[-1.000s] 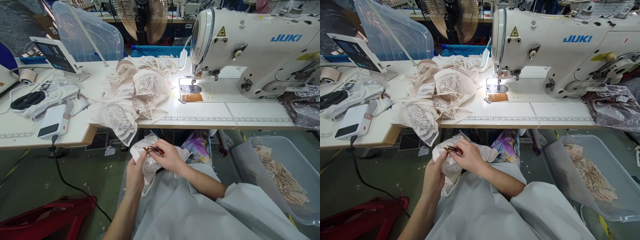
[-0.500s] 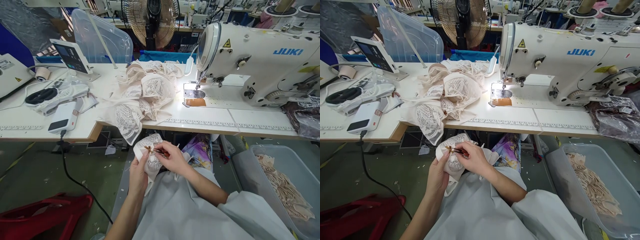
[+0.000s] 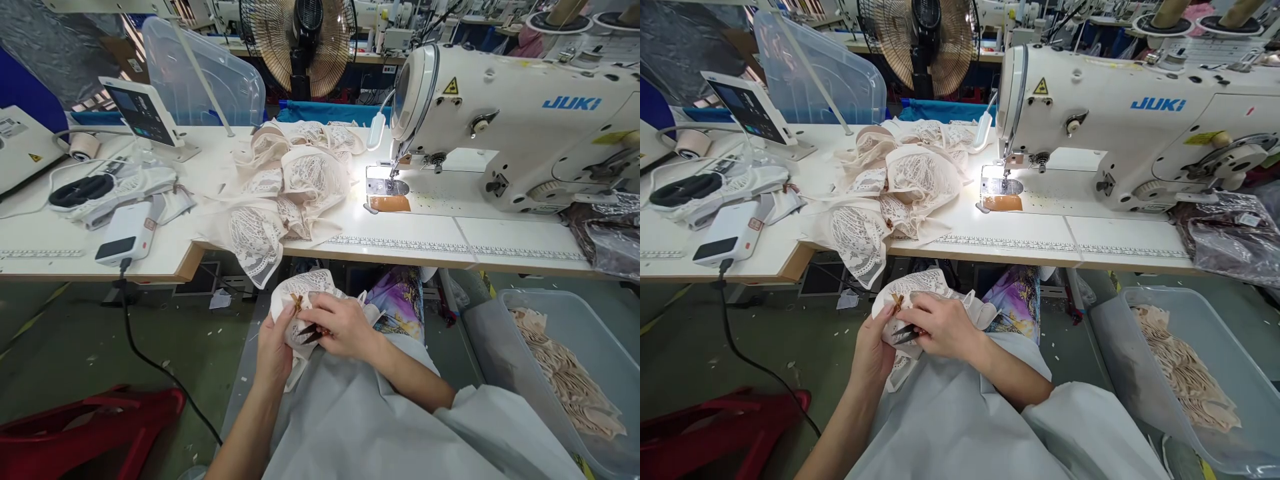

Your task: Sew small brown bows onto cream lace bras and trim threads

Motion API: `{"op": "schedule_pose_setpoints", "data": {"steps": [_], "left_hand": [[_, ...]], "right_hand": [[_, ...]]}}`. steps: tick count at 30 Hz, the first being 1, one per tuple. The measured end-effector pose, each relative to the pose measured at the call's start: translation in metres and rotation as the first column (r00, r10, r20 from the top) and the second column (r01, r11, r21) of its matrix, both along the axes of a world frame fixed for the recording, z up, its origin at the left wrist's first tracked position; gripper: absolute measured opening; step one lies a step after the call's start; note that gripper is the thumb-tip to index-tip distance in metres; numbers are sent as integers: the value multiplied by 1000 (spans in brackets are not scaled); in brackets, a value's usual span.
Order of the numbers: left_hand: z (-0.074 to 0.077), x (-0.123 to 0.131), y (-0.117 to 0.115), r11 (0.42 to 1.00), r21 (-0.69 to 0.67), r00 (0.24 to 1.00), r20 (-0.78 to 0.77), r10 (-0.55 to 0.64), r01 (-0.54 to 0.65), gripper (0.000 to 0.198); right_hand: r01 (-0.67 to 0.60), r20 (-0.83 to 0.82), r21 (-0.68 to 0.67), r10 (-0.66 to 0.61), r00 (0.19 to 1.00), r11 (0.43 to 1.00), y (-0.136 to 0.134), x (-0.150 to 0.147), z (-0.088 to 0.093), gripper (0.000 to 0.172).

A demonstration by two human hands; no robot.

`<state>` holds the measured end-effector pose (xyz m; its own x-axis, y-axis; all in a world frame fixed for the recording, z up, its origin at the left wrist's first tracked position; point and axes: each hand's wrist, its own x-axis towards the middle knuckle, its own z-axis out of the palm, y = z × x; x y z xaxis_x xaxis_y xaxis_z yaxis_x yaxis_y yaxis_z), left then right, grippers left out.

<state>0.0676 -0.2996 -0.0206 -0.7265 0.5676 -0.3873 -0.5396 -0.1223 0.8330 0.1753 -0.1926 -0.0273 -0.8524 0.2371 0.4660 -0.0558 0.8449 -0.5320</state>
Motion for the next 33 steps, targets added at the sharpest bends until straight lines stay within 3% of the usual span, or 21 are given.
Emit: {"op": "schedule_pose_setpoints", "data": {"steps": [3,5,6,7,8,9,10,11,13,15,17,19,20,22,24,27,33], "left_hand": [[6,-10,-9,995,-57,997,-12,-81,80,52],[15,-19,-17,956,-139,955,-112,-274,258,47],[22,-23,-21,901,-209,882,-211,-421,380,41],[28,-27,-26,818,-303,751,-331,-571,488,35],[35,-31,-30,723,-412,566,-450,-691,555,32],[41,-34,-34,645,-517,359,-551,-754,563,32],[46,-37,-37,611,-597,168,-629,-759,519,31],[50,-40,-39,615,-656,-2,-685,-729,437,31],[52,-45,-44,702,-683,-271,-728,-630,203,29],[49,-49,-47,813,-582,-424,-732,-532,-15,25],[42,-52,-50,897,-426,-468,-772,-431,-123,18],[34,-52,-51,948,-290,-446,-837,-318,-130,18],[30,-51,-50,963,-242,-425,-864,-270,-120,19],[22,-49,-49,982,-160,-402,-897,-186,-95,18],[14,-46,-46,993,-87,-418,-901,-113,-82,16],[5,-45,-43,998,-12,-463,-886,-39,-62,12],[-5,-44,-42,998,5,-441,-897,-22,-60,6]], "right_hand": [[-72,-72,-63,67,995,995,9,4,11,41],[-94,-111,-124,81,991,988,19,2,23,45],[-123,-105,-132,109,988,984,24,-1,30,47],[-169,-87,-118,159,983,978,29,-5,37,48],[-231,-53,-84,227,972,969,34,-10,45,48],[-299,2,-34,300,954,954,39,-15,53,46],[-355,78,25,352,933,934,42,-19,61,42],[-388,170,85,370,913,918,45,-21,69,35],[-369,364,182,286,886,912,46,-19,84,22],[-330,494,193,199,847,924,42,-8,95,18],[-366,528,72,276,803,928,34,7,97,16],[-422,468,-111,422,776,900,24,20,91,17],[-413,421,-186,452,786,891,19,25,86,22],[-307,340,-270,389,856,913,11,30,75,36],[-145,279,-277,224,934,950,5,29,65,43],[30,184,-210,10,983,977,1,24,53,37],[92,27,-47,-90,996,995,-5,12,37,28]]}}
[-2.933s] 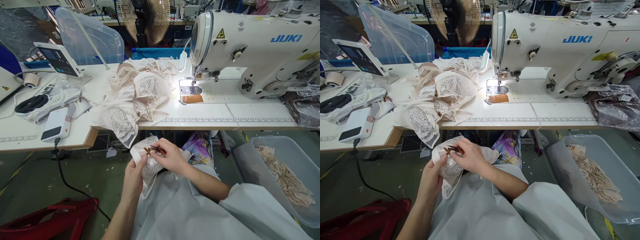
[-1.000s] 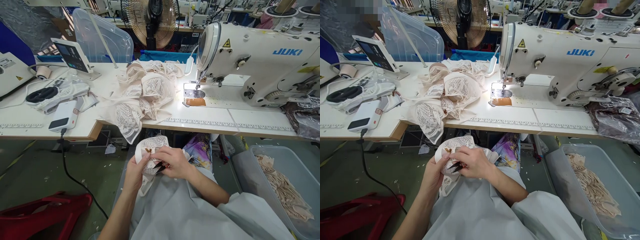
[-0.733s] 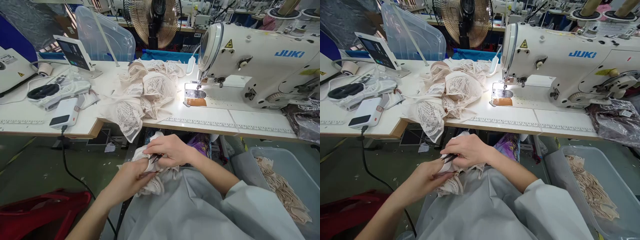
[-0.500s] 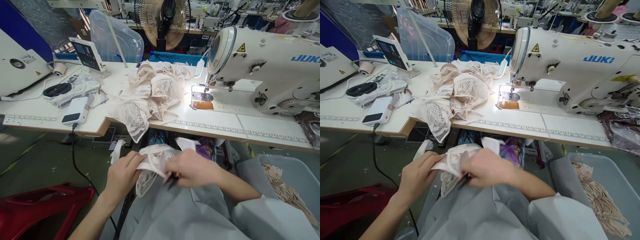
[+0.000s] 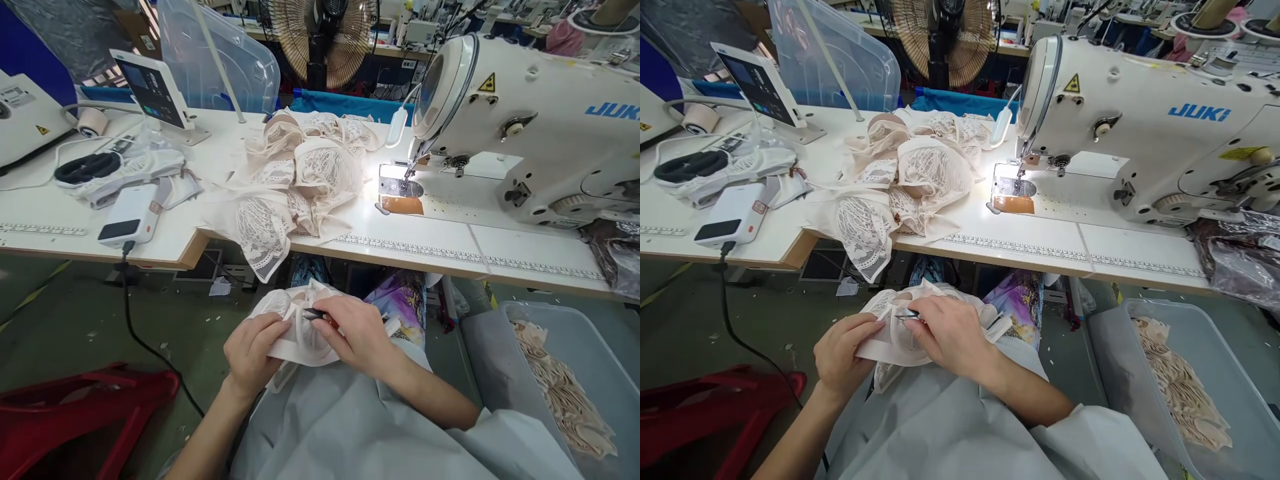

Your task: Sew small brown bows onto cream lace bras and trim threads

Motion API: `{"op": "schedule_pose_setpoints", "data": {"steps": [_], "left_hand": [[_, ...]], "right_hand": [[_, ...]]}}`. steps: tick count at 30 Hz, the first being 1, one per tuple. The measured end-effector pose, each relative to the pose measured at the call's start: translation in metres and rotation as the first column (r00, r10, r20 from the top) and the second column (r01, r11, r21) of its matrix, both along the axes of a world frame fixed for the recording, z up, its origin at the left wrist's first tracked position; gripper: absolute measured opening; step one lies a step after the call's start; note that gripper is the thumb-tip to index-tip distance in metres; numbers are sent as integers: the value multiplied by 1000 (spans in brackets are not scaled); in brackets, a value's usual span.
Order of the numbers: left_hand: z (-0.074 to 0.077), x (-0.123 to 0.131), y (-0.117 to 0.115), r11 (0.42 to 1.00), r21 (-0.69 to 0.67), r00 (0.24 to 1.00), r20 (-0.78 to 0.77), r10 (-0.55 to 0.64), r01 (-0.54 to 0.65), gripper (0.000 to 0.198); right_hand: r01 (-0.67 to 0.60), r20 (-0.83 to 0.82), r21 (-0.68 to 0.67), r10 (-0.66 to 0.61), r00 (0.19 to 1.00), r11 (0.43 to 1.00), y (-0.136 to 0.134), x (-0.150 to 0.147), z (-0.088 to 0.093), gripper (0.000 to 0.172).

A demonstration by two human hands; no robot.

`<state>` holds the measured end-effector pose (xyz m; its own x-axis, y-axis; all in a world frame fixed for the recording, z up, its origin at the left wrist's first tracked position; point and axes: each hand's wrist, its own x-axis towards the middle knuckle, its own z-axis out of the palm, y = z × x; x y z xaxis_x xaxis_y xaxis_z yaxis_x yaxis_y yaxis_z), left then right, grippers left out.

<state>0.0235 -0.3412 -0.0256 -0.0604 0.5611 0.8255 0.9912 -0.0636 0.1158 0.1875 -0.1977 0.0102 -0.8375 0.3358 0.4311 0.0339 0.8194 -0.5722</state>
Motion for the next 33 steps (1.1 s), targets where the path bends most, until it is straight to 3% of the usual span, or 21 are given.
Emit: {"op": "schedule_pose_setpoints", "data": {"steps": [23,26,28,30,33], "left_hand": [[-6,7,1,999,5,997,72,36,-36,6],[-7,8,1,999,9,995,97,38,-39,9],[-8,11,1,999,13,991,127,42,-44,12],[-10,13,2,998,24,986,162,48,-53,13],[-12,18,4,996,44,976,209,61,-72,14]], "right_hand": [[48,46,223,-60,997,974,-10,-10,-6,37],[33,75,86,-40,996,996,-10,-9,-6,35],[24,88,-145,-11,996,989,-10,-10,-10,30],[6,85,-437,35,996,900,-11,-12,-16,28],[-53,11,-723,88,996,689,-14,-17,-24,33]]}}
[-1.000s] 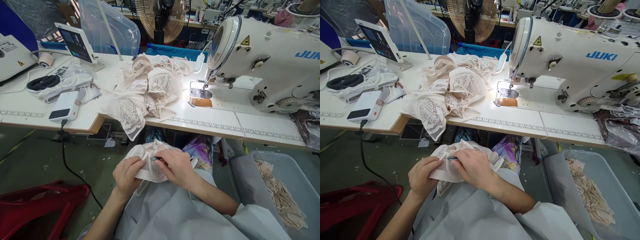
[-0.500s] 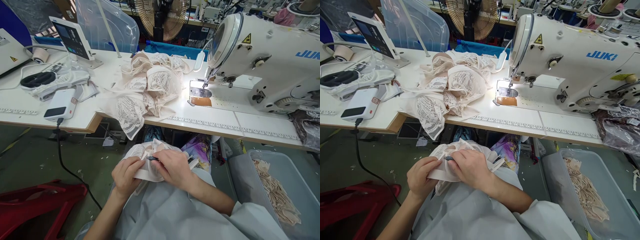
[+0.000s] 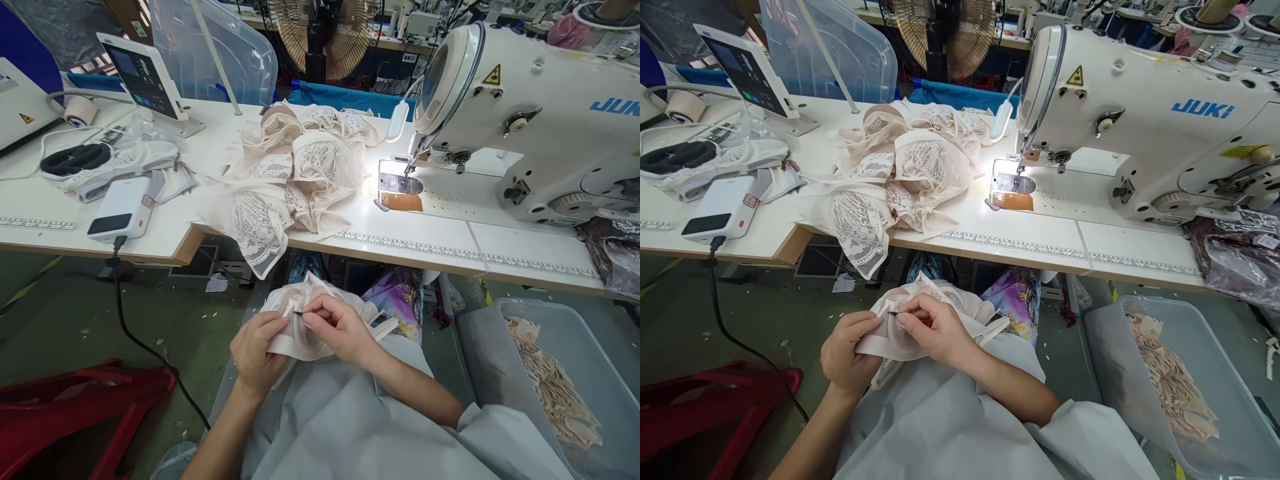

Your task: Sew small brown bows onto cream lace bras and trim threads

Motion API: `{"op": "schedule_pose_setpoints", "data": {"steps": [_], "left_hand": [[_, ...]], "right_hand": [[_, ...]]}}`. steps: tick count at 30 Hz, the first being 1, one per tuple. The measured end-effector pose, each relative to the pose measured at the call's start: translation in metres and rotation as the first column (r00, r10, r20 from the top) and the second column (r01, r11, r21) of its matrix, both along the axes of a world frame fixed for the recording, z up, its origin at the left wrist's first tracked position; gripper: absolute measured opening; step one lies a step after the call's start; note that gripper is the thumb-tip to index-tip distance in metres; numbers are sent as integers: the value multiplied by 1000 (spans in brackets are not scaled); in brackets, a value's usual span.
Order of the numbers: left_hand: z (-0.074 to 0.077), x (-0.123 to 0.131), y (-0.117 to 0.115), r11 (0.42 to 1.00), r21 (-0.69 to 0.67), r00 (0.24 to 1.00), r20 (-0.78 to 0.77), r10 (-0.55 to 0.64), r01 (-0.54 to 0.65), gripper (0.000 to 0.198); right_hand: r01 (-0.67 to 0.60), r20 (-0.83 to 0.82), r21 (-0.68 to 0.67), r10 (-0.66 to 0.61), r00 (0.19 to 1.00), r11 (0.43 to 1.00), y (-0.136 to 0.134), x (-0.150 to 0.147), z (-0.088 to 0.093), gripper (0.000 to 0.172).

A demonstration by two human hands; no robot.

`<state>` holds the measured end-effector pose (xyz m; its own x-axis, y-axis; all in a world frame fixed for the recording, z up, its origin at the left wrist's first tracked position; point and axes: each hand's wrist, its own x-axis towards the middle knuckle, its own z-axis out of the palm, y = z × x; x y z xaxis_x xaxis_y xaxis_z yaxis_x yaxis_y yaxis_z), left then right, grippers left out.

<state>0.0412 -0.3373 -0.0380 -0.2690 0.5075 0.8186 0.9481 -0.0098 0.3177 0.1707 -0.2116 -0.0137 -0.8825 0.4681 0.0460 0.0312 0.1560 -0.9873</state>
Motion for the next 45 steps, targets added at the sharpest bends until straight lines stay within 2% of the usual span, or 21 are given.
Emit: {"op": "schedule_pose_setpoints", "data": {"steps": [1,3,5,7,9,14,19,25,33,39,45], "left_hand": [[-1,1,1,1000,8,1000,13,6,-6,14],[-2,3,2,1000,20,999,33,17,-18,15],[-2,5,3,999,29,999,46,27,-29,14],[-2,5,4,999,30,998,55,34,-36,13],[-3,6,3,999,30,997,63,37,-39,12],[-7,8,2,998,53,995,90,40,-45,13],[-9,12,3,997,74,990,143,17,-28,11],[-13,16,4,991,135,972,232,-23,-9,12],[-17,15,3,988,152,965,255,-56,17,9],[-16,14,4,988,150,965,256,-64,26,8],[-18,14,3,987,153,963,257,-85,47,7]], "right_hand": [[5,-21,-47,-6,1000,999,-2,-1,-2,33],[52,-32,-6,-52,998,999,-5,-1,-3,31],[125,-25,174,-122,992,977,-8,0,-1,27],[177,-30,371,-179,983,912,-10,2,1,27],[201,-41,492,-208,977,847,-12,3,3,30],[197,-28,600,-226,974,775,-13,2,5,36],[182,-9,673,-239,971,717,-15,2,11,33],[108,47,665,-186,981,739,-14,4,17,30],[70,87,616,-156,984,785,-12,5,22,24],[36,133,665,-165,977,746,-11,6,24,22],[12,144,666,-143,979,746,-8,7,26,20]]}}
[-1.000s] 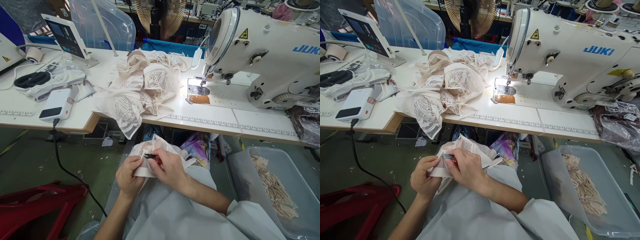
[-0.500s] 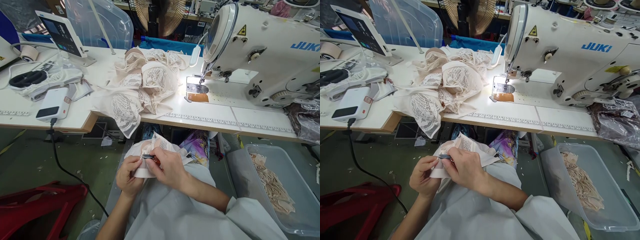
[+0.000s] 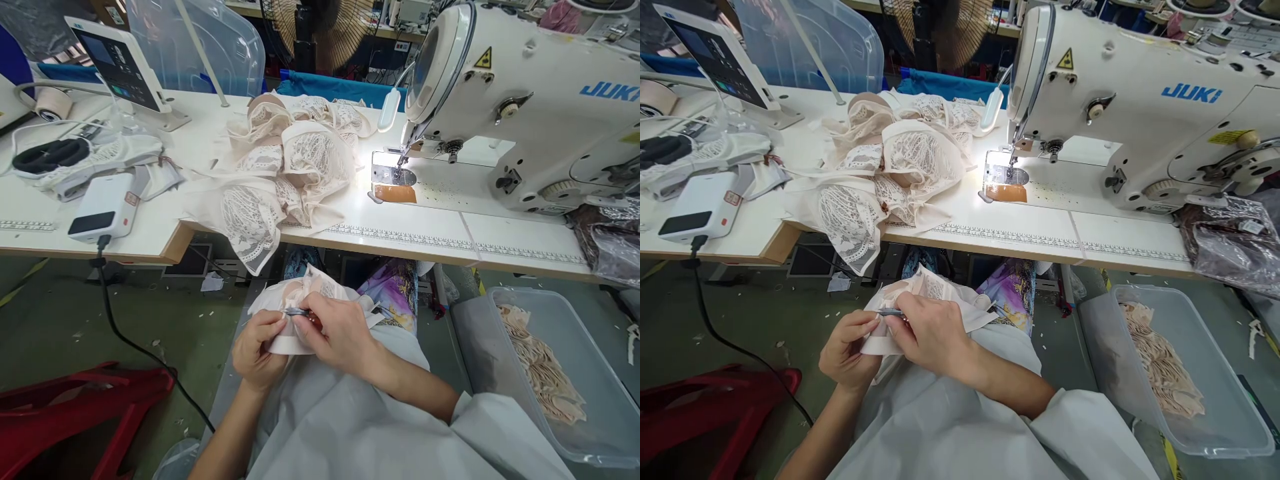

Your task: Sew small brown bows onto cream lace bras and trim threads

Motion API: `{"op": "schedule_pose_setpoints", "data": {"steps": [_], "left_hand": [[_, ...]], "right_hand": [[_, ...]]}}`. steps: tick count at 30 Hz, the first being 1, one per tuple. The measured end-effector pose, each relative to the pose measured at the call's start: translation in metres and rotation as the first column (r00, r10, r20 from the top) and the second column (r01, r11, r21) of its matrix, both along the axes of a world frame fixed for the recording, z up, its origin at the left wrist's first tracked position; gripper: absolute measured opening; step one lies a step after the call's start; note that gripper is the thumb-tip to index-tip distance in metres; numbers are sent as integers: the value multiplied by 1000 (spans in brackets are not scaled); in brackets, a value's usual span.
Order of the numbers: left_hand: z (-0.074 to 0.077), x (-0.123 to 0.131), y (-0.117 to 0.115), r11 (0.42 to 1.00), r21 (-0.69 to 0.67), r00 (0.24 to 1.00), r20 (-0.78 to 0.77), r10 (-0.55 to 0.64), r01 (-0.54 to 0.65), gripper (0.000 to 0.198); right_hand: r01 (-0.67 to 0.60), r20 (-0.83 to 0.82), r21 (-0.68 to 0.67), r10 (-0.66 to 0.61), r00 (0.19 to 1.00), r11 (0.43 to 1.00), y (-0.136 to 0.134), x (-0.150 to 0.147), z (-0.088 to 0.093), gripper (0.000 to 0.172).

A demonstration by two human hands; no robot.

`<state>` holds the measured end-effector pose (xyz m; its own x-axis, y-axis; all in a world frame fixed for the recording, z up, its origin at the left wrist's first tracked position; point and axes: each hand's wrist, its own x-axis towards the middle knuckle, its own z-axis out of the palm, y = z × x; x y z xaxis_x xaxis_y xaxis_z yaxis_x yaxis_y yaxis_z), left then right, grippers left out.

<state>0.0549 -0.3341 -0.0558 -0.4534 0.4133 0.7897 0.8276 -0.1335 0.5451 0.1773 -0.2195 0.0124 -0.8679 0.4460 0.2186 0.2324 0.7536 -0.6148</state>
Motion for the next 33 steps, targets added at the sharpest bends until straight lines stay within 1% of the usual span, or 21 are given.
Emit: {"op": "schedule_pose_setpoints", "data": {"steps": [4,8,10,13,15,17,21,26,28,30,33], "left_hand": [[-1,1,0,1000,12,1000,22,-15,15,7],[-1,2,1,999,26,998,48,-29,27,8],[0,3,2,999,33,998,62,-32,30,9],[1,4,3,999,45,996,79,-30,26,10],[1,4,4,998,51,996,80,-30,26,12],[2,3,5,998,55,997,73,-33,29,13],[0,2,6,997,58,997,57,-45,42,18],[-3,0,5,998,46,997,51,-54,52,16],[-4,0,4,998,35,997,49,-55,53,15],[-4,0,3,998,27,998,49,-50,49,14],[-3,1,3,999,24,998,58,-30,28,12]], "right_hand": [[-8,-11,-4,8,1000,1000,1,1,0,21],[-5,-24,-55,3,1000,998,1,0,-2,20],[-7,-48,-108,2,999,994,2,-1,-4,20],[-16,-87,-245,-5,996,969,4,-1,-6,22],[-11,-86,-293,-15,996,956,6,0,-7,24],[7,-76,-251,-27,997,968,6,1,-7,26],[39,-88,-69,-45,995,997,4,3,-8,28],[50,-144,68,-40,989,996,1,0,-9,31],[45,-138,113,-29,990,993,1,-1,-8,31],[40,-122,130,-24,992,991,2,-1,-7,30],[23,-114,66,-15,993,998,4,0,-6,27]]}}
